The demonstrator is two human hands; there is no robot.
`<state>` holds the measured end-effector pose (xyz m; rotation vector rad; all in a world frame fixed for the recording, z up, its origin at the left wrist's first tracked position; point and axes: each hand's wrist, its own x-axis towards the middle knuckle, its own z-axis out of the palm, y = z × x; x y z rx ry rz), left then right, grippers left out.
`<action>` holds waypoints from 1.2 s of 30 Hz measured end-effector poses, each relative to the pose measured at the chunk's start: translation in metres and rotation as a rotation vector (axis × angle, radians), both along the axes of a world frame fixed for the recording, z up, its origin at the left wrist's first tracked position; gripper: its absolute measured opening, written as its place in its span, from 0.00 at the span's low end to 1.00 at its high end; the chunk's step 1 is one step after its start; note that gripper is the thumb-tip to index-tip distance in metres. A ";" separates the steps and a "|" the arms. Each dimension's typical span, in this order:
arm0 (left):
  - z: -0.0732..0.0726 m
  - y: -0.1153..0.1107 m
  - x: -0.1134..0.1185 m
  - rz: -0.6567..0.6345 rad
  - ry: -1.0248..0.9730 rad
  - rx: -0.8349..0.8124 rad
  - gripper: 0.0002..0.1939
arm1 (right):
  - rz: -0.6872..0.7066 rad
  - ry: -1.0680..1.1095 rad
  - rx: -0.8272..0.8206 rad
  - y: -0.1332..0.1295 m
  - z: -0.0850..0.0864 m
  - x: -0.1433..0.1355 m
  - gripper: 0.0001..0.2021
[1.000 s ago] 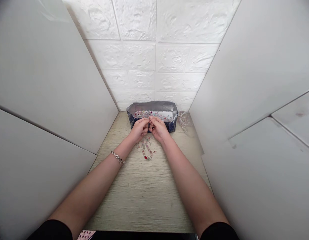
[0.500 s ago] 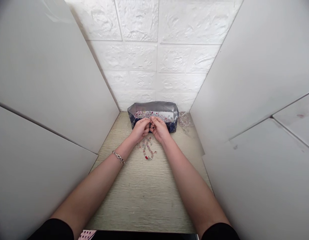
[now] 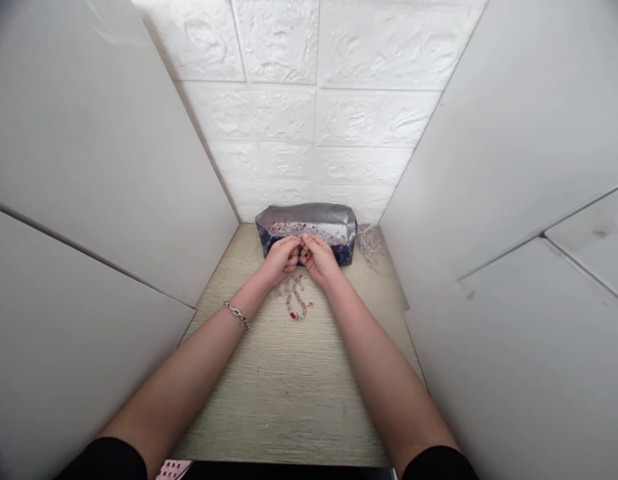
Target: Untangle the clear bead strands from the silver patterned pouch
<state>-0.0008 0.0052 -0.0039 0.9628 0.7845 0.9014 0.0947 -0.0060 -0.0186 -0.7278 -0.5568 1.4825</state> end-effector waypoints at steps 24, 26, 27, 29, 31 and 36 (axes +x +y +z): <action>-0.007 0.006 0.003 0.089 -0.119 -0.058 0.04 | -0.142 0.065 -0.193 0.006 0.006 0.000 0.11; -0.008 0.006 0.003 0.085 -0.122 -0.054 0.05 | -0.141 0.061 -0.193 0.005 0.006 0.000 0.11; -0.008 0.006 0.004 0.084 -0.121 -0.053 0.05 | -0.142 0.059 -0.193 0.005 0.006 0.000 0.10; -0.008 0.006 0.004 0.085 -0.119 -0.053 0.05 | -0.144 0.054 -0.192 0.006 0.005 0.000 0.08; -0.008 0.006 0.004 0.088 -0.115 -0.055 0.04 | -0.145 0.036 -0.190 0.008 0.005 0.002 0.06; -0.007 0.005 0.004 0.101 -0.103 -0.047 0.03 | -0.384 -0.369 -0.054 -0.007 0.017 -0.008 0.04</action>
